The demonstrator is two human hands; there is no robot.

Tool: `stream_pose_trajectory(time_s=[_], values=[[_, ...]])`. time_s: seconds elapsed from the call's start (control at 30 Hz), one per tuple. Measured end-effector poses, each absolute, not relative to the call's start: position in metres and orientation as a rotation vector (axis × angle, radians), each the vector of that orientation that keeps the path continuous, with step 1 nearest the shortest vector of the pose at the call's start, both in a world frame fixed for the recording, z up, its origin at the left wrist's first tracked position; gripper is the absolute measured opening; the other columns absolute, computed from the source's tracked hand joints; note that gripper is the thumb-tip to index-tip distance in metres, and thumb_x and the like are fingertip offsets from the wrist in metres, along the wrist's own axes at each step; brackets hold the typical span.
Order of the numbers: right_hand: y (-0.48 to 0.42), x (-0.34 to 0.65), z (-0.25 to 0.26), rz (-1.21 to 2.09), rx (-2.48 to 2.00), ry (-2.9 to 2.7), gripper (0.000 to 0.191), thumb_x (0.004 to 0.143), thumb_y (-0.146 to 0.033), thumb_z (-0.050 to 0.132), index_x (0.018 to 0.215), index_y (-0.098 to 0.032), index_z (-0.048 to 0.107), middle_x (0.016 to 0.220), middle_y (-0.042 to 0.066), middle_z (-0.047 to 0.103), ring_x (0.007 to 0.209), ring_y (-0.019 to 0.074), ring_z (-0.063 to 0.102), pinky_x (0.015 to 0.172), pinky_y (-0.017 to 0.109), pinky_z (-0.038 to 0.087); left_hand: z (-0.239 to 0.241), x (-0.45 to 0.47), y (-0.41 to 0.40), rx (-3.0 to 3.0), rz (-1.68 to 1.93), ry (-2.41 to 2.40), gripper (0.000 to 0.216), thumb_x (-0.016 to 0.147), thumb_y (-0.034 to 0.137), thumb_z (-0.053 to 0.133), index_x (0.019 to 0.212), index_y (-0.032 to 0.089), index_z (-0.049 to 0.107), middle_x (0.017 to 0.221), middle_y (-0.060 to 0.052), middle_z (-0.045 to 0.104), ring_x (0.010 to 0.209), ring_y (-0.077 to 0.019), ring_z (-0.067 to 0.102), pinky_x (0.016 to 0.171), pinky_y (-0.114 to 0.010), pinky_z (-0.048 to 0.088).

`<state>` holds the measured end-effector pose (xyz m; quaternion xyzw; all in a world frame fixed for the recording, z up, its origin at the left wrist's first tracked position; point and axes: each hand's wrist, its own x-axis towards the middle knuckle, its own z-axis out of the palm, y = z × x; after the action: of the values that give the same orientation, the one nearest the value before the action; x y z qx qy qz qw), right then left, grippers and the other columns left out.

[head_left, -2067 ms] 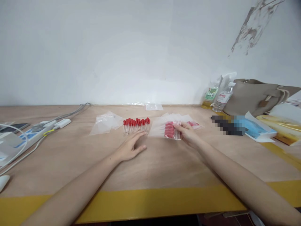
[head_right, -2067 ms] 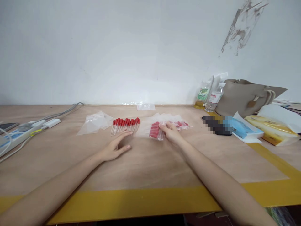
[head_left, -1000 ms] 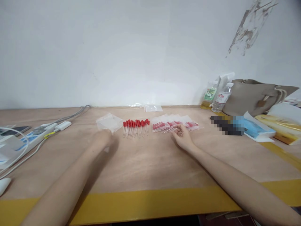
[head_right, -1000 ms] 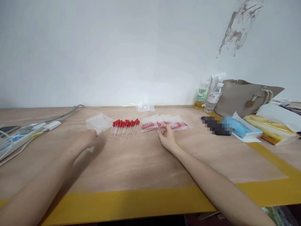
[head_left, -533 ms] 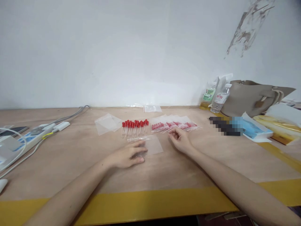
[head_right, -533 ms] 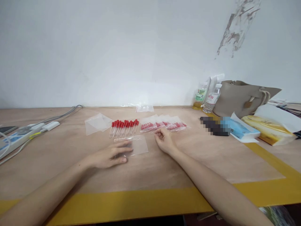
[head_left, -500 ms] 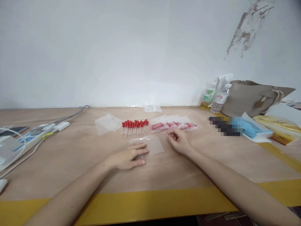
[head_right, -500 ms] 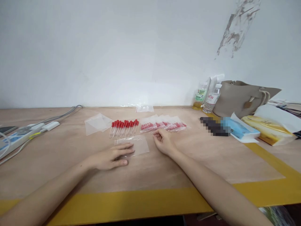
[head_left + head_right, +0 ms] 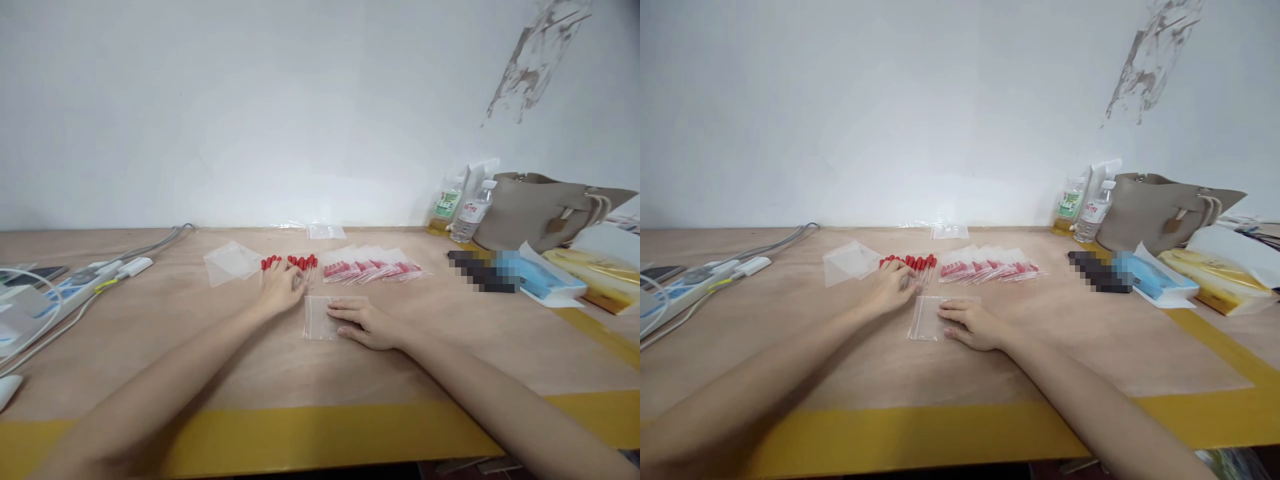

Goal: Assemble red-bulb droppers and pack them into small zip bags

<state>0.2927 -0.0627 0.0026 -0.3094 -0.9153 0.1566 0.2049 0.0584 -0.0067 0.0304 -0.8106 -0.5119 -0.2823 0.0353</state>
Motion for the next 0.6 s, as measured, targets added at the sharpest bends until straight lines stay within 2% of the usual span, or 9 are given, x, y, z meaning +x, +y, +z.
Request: stream_pose_trajectory(time_s=[0.17, 0.3, 0.47, 0.6], values=[[-0.061, 0.296, 0.005, 0.470, -0.853, -2.540, 0.045, 0.083, -0.034, 0.047, 0.126, -0.021, 0.048, 0.132, 0.010, 0.044, 0.120, 0.0219, 0.042, 0.101, 0.040, 0.032, 0.049, 0.084, 0.048, -2.279, -0.656, -1.783, 0.037, 0.076, 0.048, 0.048, 0.086, 0.015, 0.063, 0.099, -0.013, 0.052, 0.104, -0.0302, 0.040, 0.089, -0.042, 0.030], [-0.058, 0.298, 0.004, 0.492, -0.829, -2.522, 0.044, 0.083, -0.034, 0.049, 0.125, -0.020, 0.049, 0.131, 0.010, 0.045, 0.120, 0.0221, 0.042, 0.100, 0.040, 0.033, 0.051, 0.103, 0.078, -2.273, -0.566, -1.995, 0.043, 0.071, 0.049, 0.053, 0.086, 0.010, 0.064, 0.110, -0.020, 0.048, 0.111, -0.0356, 0.035, 0.091, -0.045, 0.026], [-0.055, 0.300, 0.000, 0.504, -0.796, -2.515, 0.045, 0.082, -0.035, 0.051, 0.124, -0.020, 0.049, 0.131, 0.010, 0.046, 0.119, 0.0220, 0.043, 0.100, 0.041, 0.033, 0.039, 0.107, 0.099, -2.283, -0.662, -2.108, 0.026, 0.062, 0.035, 0.064, 0.074, 0.012, 0.067, 0.108, -0.019, 0.051, 0.112, -0.0362, 0.036, 0.090, -0.045, 0.027], [-0.054, 0.300, 0.000, 0.496, -0.798, -2.523, 0.046, 0.082, -0.037, 0.050, 0.124, -0.019, 0.049, 0.130, 0.010, 0.046, 0.119, 0.0213, 0.043, 0.101, 0.040, 0.033, 0.042, 0.105, 0.102, -2.267, -0.902, -2.202, 0.016, 0.060, 0.031, 0.064, 0.066, 0.016, 0.066, 0.099, -0.015, 0.058, 0.108, -0.0351, 0.041, 0.087, -0.043, 0.032]])
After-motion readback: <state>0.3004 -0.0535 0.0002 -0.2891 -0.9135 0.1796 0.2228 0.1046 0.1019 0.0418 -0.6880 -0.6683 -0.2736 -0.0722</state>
